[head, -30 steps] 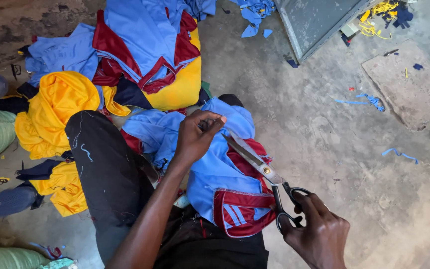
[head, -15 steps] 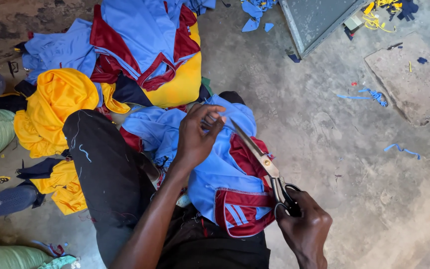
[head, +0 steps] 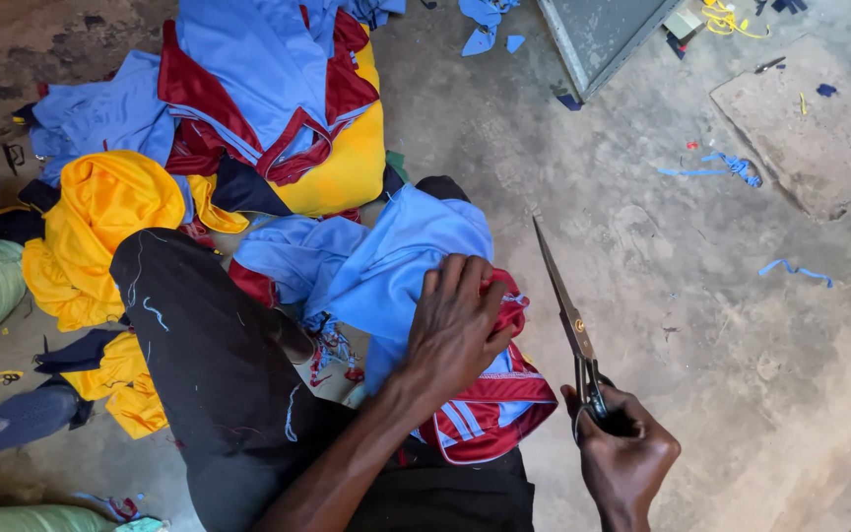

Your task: Trimming excess threads and fabric edges from garments using scissors

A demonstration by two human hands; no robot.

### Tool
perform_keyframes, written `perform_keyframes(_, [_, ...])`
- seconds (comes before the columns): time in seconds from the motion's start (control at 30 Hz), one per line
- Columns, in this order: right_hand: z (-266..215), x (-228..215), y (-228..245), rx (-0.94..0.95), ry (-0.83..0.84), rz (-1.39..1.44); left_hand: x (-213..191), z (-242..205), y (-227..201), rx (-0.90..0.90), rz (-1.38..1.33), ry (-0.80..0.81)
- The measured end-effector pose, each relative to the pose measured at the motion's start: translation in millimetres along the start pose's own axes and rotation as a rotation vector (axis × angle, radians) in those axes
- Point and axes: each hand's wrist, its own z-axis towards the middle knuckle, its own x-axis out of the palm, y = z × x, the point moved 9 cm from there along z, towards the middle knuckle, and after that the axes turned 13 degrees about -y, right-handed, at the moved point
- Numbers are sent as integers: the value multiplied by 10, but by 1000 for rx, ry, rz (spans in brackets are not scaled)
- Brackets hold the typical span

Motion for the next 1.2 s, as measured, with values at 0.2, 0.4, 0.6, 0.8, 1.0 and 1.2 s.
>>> perform_keyframes(0.2, [63,168,41,141,2,33,-97,-19,341,-326,-126,-175])
perform_keyframes(0.4, [101,175,96,274,-52,104,-232,675,174,-453,-1102,-274])
perform_keyframes(0.6, [110,-50,-100,347,-150,55,-784,996,-544,-122,-1432,-21])
perform_keyframes(0.8, [-34,-115,-196,411,-115,47,-606,452,347,-40,-611,-43])
perform_keyframes(1.0, [-225,36,-133,389,74,250,-700,53,1080,-371,-229,-258])
perform_keyframes(1.2, [-276,28,-184,260,213,123,-598,-222,1167,-784,-603,-320])
